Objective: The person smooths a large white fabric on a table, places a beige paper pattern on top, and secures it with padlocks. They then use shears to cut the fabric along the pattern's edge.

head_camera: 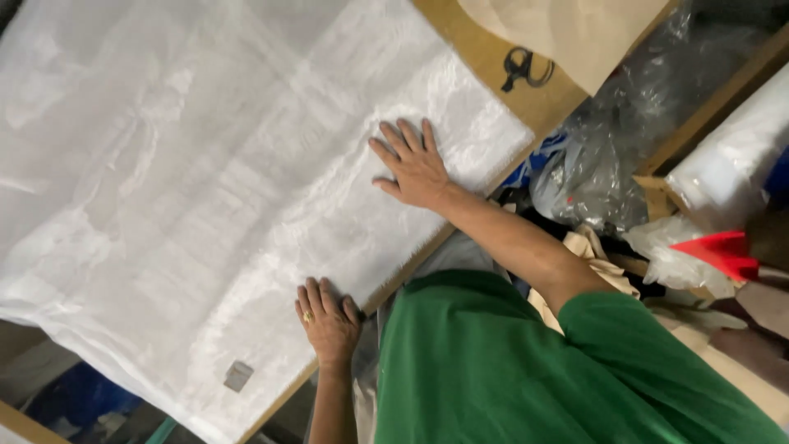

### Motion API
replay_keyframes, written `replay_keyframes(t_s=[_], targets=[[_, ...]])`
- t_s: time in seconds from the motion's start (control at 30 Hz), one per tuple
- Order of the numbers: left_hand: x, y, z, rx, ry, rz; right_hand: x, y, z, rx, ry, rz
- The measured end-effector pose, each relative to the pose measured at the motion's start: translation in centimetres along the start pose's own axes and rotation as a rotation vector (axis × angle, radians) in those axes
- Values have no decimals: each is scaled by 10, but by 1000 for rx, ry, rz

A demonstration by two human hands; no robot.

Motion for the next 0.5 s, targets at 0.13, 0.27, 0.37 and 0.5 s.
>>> replay_keyframes(t_s=[0.13,0.27,0.37,0.5], targets=[[7,6,-11,-52,-188,-109,23,15,-31,-49,-125,-9],[6,4,-1,-7,-265,-172,78,91,-33,-39,58,-18],[4,16,-3,32,-345,-251,149,157,-46,-137,117,-18],[11,49,-16,52,-270,-306,254,209,-63,-211,179,-49]])
Point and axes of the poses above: each hand's wrist, its own x-axis towards the middle knuckle, its own z-axis out of the palm, y = z × x, the point moved 1 cm from there along x, towards the middle knuckle, and after that the axes turned 4 degrees about -z, right-handed, at the moved point
